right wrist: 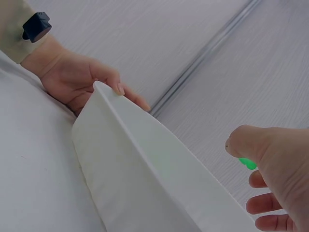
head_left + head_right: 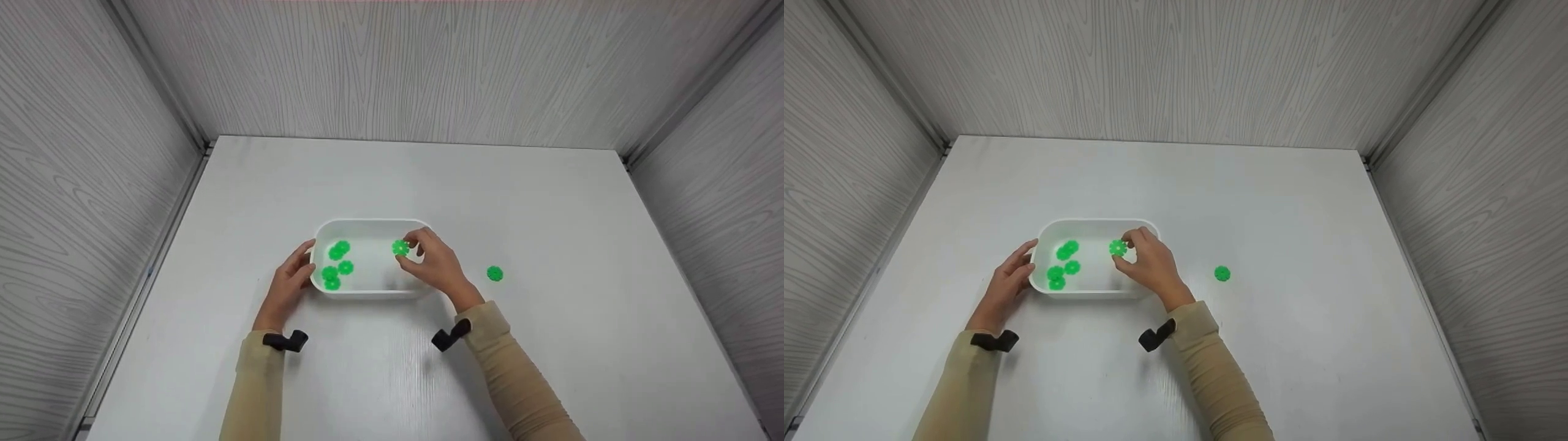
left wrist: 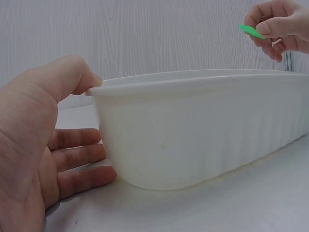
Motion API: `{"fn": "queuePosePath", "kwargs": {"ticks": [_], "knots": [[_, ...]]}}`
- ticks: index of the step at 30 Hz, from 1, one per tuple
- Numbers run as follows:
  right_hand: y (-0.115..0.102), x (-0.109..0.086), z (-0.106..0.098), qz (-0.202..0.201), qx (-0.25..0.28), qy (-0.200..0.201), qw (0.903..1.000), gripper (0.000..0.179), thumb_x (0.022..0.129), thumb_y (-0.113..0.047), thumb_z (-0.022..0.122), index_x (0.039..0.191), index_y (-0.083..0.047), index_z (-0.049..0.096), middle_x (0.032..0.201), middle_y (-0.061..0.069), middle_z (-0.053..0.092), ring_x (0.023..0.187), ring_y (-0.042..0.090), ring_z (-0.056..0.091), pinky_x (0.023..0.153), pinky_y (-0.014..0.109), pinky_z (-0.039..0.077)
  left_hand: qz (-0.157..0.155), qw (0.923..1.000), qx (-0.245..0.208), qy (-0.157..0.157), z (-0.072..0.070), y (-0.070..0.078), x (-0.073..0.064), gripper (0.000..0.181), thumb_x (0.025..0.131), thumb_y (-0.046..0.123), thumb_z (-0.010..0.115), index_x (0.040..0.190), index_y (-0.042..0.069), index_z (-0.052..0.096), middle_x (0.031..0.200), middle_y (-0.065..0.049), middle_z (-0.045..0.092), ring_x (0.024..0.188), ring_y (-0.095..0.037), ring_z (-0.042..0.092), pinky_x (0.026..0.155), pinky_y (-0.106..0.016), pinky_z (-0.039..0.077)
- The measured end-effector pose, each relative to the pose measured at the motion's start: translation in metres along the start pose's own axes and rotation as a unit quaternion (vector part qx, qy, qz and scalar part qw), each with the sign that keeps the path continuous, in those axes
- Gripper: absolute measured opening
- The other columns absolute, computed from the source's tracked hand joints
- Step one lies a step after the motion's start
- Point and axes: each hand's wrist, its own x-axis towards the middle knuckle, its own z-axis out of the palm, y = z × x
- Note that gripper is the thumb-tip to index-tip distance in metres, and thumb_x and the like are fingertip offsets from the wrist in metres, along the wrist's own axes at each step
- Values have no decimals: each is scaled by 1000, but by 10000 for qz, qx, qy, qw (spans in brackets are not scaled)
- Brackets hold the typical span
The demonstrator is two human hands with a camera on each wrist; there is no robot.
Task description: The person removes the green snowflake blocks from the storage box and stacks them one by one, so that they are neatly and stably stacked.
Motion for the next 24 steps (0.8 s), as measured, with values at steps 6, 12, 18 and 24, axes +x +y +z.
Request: {"fn": "queuePosePath", "kwargs": {"ticks": [6, 12, 18, 24], "knots": [[4, -5, -9, -30, -167, 228, 9996, 28, 83, -20, 69, 104, -9, 55, 91, 7, 54, 75, 21, 54, 60, 30, 44, -19, 10000, 50, 66, 1, 1, 1, 47, 97, 9, 48, 143, 15, 38, 131, -25, 46, 113, -41, 49, 80, -32, 49], [10, -9, -22, 407, -24, 427, 9983, 29, 81, -18, 71, 103, -8, 56, 91, 6, 54, 75, 19, 53, 62, 29, 45, 20, 9999, 83, 71, 1, 1, 2, 47, 97, 9, 48, 143, 12, 37, 129, -27, 47, 110, -44, 49, 78, -31, 49], [19, -16, -31, 533, 84, 583, 9968, 28, 81, -17, 71, 102, -6, 58, 90, 9, 55, 74, 21, 54, 63, 30, 46, -120, 9998, 103, 113, 1, 2, 2, 48, 97, 14, 50, 143, 15, 38, 131, -23, 47, 113, -39, 49, 82, -32, 48], [25, -23, -37, 631, 121, 796, 9948, 28, 79, -15, 72, 102, -5, 58, 88, 8, 56, 72, 20, 53, 61, 31, 45, -249, 9995, 106, 149, 2, 1, 1, 47, 97, 15, 50, 142, 19, 40, 131, -18, 48, 113, -34, 50, 83, -33, 48]]}}
